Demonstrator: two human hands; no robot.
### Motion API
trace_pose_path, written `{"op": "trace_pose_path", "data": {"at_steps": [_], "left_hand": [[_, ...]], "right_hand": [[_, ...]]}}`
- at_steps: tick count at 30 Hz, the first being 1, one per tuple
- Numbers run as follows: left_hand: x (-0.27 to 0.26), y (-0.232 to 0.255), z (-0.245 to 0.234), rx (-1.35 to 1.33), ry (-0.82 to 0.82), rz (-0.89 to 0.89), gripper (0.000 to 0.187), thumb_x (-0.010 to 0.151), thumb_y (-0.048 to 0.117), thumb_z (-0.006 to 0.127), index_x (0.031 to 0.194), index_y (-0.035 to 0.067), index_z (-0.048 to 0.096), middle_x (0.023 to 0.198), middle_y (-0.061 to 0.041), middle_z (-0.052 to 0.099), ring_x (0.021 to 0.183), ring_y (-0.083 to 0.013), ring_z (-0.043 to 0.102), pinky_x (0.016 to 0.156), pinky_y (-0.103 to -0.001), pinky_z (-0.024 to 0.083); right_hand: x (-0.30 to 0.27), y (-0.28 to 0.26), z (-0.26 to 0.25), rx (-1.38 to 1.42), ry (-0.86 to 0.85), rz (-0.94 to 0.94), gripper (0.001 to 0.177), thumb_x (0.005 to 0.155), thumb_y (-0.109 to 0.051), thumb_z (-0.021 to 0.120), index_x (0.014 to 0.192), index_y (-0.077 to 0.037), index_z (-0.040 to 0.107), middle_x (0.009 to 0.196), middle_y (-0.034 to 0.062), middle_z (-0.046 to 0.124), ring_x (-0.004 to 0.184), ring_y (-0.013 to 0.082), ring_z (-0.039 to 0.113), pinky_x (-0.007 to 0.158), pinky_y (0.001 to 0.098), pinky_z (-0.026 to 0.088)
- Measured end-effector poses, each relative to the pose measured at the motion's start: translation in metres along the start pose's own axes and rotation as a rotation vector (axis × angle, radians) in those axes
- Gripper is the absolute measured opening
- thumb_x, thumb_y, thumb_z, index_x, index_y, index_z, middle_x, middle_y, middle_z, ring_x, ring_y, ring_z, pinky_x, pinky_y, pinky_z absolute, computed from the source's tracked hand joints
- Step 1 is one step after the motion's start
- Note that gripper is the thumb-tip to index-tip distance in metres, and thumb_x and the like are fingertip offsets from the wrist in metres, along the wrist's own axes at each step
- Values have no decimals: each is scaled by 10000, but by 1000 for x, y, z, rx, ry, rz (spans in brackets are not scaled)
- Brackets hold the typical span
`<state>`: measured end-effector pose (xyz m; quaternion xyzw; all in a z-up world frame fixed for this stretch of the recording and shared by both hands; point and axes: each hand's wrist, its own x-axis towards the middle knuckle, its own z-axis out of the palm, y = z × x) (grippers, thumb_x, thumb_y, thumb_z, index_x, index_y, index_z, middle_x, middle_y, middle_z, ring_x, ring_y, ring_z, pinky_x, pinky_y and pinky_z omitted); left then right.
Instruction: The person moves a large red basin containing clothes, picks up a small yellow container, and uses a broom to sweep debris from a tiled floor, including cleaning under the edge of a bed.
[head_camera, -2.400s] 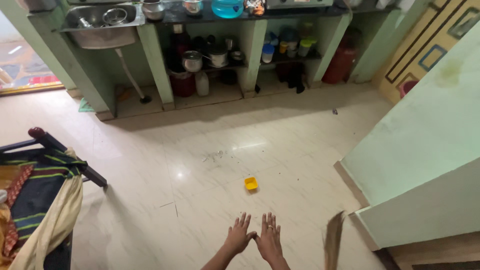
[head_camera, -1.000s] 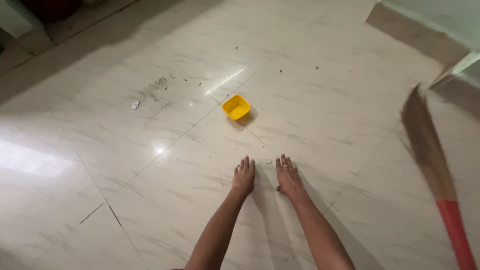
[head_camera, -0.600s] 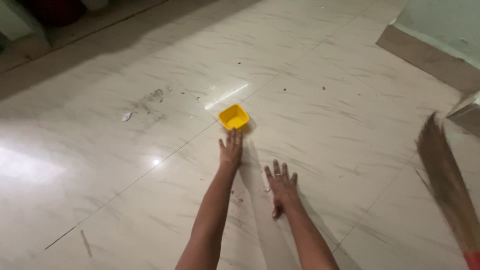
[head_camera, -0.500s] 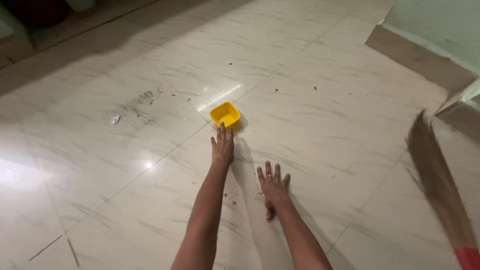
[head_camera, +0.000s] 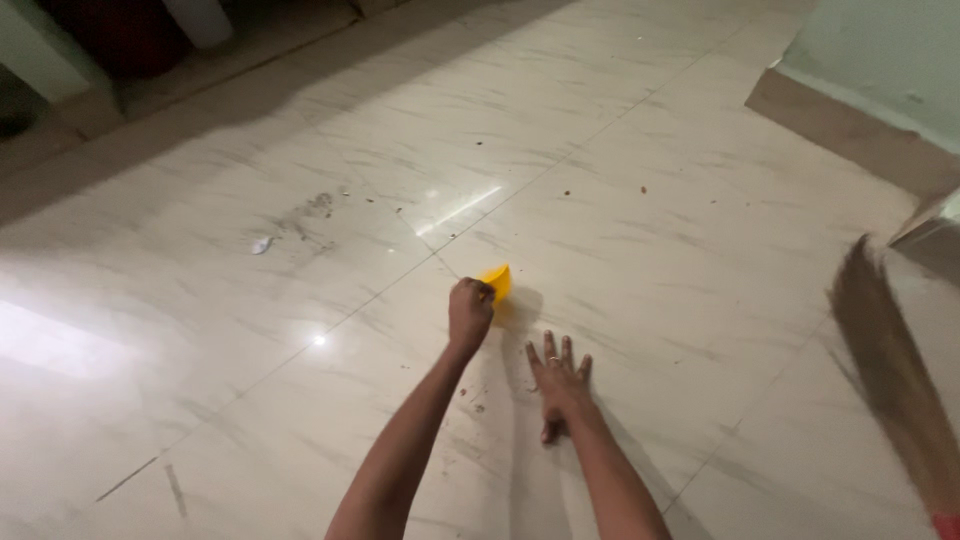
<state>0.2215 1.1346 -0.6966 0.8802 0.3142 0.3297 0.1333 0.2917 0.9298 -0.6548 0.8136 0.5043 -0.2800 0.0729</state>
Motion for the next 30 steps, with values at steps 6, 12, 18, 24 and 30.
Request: {"op": "trace_pose_path", "data": {"at_steps": [6, 12, 18, 24, 30], "left_hand": [[-70, -5, 0, -727, 9, -994, 339, 808, -38, 752, 1120, 6, 626, 997, -135, 696, 853, -192, 658, 747, -334, 554], [-133, -30, 10, -1202, -53, -1184, 280, 917, 33, 685, 1176, -73, 695, 895, -142, 687, 658, -193, 529, 596, -331, 467], [-166, -31, -27, -1085, -139, -1228, 208, 918, 42, 726, 1092, -55, 666, 824, -109, 650, 610, -183, 569, 552, -339, 530], [-187, -17, -43, -965, -268, -1169, 213, 923, 68, 768, 1058, -85, 706, 780, -136, 642, 557, -182, 568, 497, -343, 507], [-156, 75, -102, -828, -343, -920, 224, 923, 45, 669, 1129, -41, 685, 895, -147, 749, 639, -220, 735, 551, -348, 603]], "right_hand": [[-21, 9, 24, 53, 194, 26, 1629, 431, -298, 1067, 1632, -231, -32, 1716, 135, -98, 1594, 323, -53, 1251, 636, 118], [-5, 31, 83, 9, 540, -163, 1129, 628, -139, 921, 1567, -109, 295, 1611, 144, 322, 1502, 296, 294, 1272, 481, 259], [-4, 37, 78, 237, 617, -49, 161, 991, -139, 616, 1132, -99, 684, 1167, 102, 711, 1135, 283, 663, 1040, 432, 538], [-39, 30, 63, 157, 761, -290, 229, 820, 59, 538, 984, -49, 656, 1018, 174, 661, 971, 367, 652, 821, 472, 553], [-103, 46, 56, -111, 432, -249, 168, 879, 4, 559, 1031, -42, 612, 1072, 143, 656, 1077, 321, 636, 963, 438, 525]]}}
